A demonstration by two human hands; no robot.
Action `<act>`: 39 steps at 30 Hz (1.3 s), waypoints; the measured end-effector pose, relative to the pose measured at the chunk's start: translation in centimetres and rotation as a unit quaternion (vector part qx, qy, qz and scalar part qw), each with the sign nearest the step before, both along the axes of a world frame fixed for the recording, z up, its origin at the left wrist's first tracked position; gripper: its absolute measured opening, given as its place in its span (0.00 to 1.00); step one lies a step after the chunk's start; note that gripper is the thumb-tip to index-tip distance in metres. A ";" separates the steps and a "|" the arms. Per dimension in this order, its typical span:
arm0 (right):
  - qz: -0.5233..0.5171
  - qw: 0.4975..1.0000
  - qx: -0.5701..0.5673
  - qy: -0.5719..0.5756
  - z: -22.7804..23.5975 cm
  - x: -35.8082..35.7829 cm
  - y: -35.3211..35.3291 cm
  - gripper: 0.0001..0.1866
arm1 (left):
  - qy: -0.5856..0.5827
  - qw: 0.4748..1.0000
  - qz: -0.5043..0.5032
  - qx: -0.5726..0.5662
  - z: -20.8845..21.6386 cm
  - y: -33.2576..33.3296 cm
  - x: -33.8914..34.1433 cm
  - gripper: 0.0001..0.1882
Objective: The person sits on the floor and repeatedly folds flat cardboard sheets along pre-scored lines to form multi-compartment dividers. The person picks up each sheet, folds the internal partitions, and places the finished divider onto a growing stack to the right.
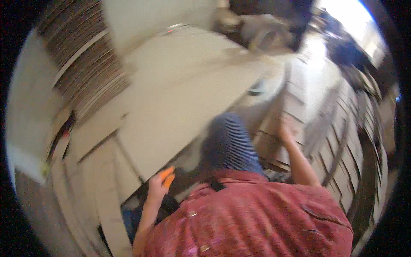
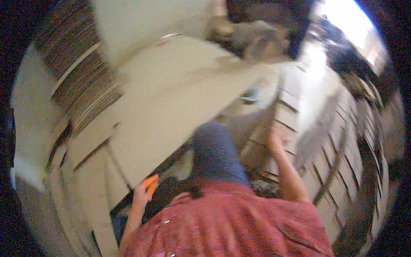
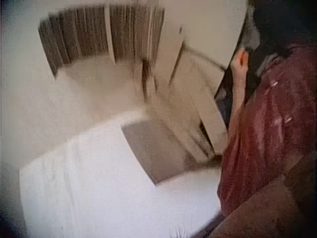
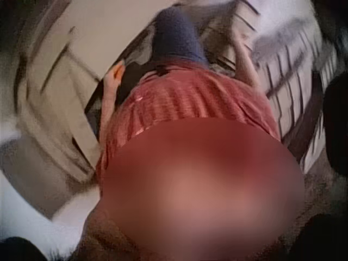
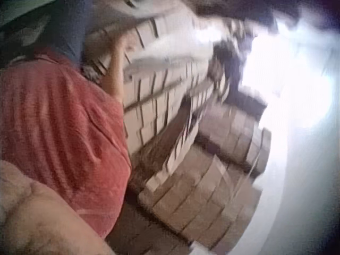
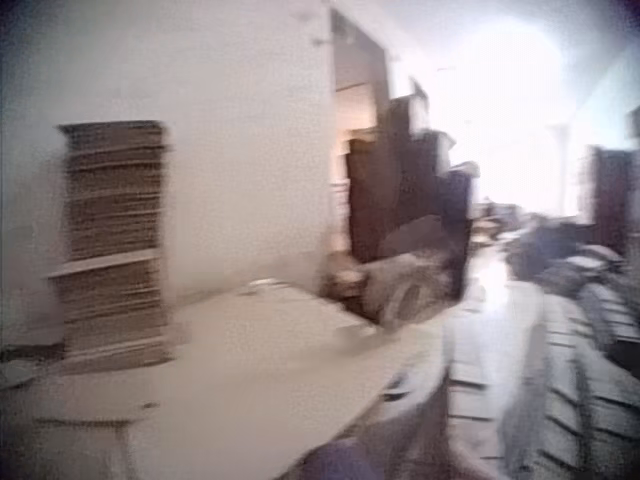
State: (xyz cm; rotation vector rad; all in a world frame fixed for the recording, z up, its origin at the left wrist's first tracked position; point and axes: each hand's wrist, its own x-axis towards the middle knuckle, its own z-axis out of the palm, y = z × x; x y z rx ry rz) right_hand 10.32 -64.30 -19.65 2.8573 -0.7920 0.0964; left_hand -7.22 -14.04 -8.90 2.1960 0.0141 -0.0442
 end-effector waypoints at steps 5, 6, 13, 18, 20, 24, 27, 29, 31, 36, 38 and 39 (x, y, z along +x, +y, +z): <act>0.021 0.994 0.103 0.022 3.1 -2.8 0.0 0.33 | -0.151 0.973 0.100 0.143 4.5 4.6 5.0 0.20; 0.003 0.988 0.143 0.057 6.2 -2.6 2.9 0.33 | -0.156 0.956 0.125 0.214 5.4 6.2 5.9 0.23; 0.128 0.984 0.103 -0.073 7.4 -2.3 5.2 0.31 | -0.102 0.863 0.208 0.449 2.5 14.8 14.2 0.28; 0.342 0.884 0.194 -0.253 8.3 -1.2 9.3 0.26 | 0.016 0.876 0.251 0.412 3.3 17.3 17.3 0.15; 0.410 0.821 0.271 -0.292 10.8 -1.7 13.7 0.24 | -0.150 0.897 0.235 0.344 3.7 17.0 16.5 0.12; 0.406 0.633 0.652 -0.099 14.1 -4.3 23.3 0.23 | -0.387 0.881 0.061 0.264 3.7 11.3 12.3 0.18; 0.182 0.361 0.909 0.101 15.6 -5.5 28.6 0.23 | -0.319 0.908 -0.093 0.257 3.6 3.5 6.9 0.21; 0.137 0.370 0.911 0.123 14.6 -5.3 30.4 0.16 | -0.293 0.912 -0.130 0.258 3.1 2.5 3.7 0.22; 0.146 0.410 0.895 0.094 13.6 -5.1 30.9 0.14 | -0.306 0.904 -0.129 0.270 4.1 2.2 1.8 0.23; 0.207 0.462 0.859 0.079 12.2 -4.9 29.8 0.13 | 0.012 0.851 0.230 0.473 3.5 13.6 -0.5 0.32; 0.213 0.457 0.857 0.106 12.4 -5.2 30.4 0.12 | 0.160 0.815 0.255 0.496 3.5 17.5 -1.0 0.21; 0.215 0.458 0.855 0.115 12.6 -5.5 30.5 0.12 | 0.252 0.812 0.235 0.470 3.6 18.9 -0.9 0.15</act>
